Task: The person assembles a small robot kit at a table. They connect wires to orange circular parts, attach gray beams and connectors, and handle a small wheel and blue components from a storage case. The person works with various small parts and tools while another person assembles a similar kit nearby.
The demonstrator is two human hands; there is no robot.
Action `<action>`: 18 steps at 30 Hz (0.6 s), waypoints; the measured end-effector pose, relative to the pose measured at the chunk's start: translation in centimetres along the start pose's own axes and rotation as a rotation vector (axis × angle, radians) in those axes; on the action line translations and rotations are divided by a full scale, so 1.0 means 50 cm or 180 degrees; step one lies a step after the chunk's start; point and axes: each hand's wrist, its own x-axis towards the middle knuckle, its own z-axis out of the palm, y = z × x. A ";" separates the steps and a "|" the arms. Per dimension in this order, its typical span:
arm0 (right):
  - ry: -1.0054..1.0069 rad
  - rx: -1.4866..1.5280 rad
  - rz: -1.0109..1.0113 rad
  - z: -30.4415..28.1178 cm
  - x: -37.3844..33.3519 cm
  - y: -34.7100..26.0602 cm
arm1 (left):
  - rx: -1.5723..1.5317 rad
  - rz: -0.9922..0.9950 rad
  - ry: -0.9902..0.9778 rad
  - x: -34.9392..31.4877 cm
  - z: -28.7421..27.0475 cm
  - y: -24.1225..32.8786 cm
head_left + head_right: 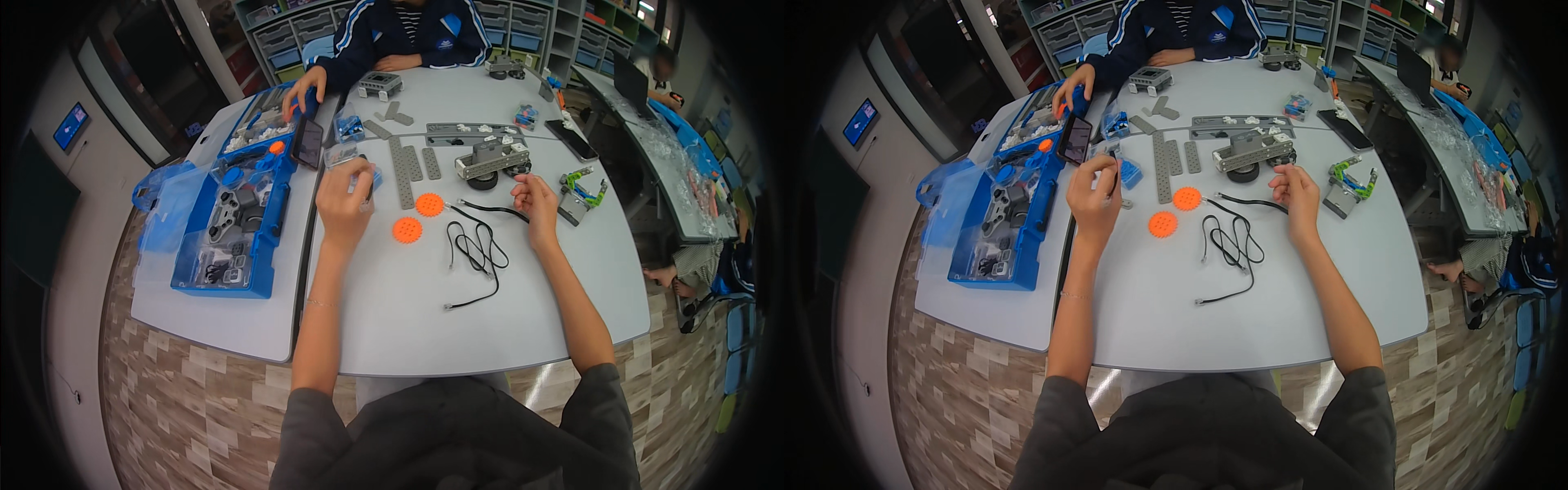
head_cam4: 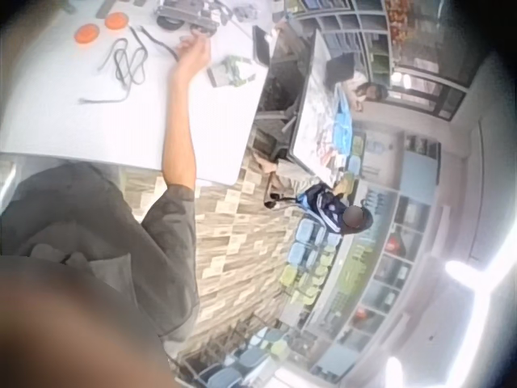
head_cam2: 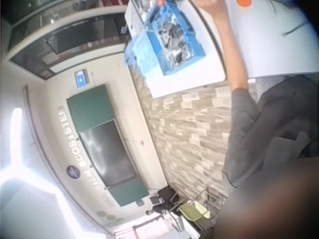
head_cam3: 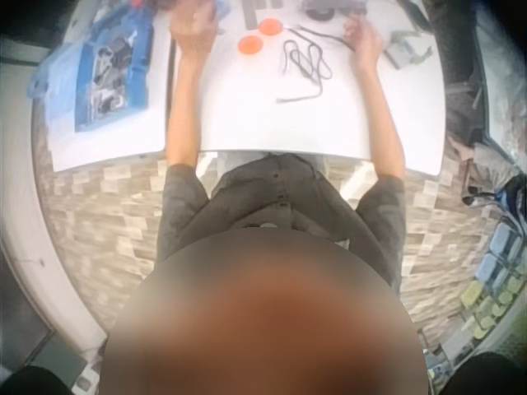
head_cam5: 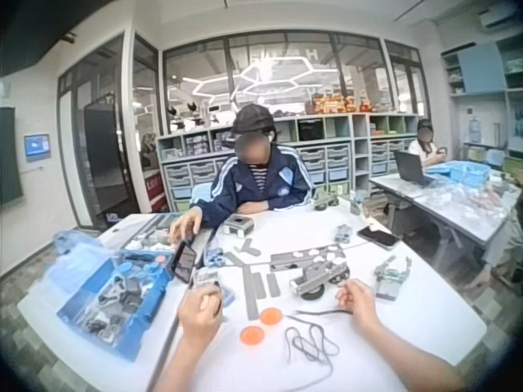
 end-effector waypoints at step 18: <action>-0.1939 0.1403 0.1343 0.125 -0.130 -0.047 | -0.0249 0.1454 -0.0283 -0.017 0.030 0.167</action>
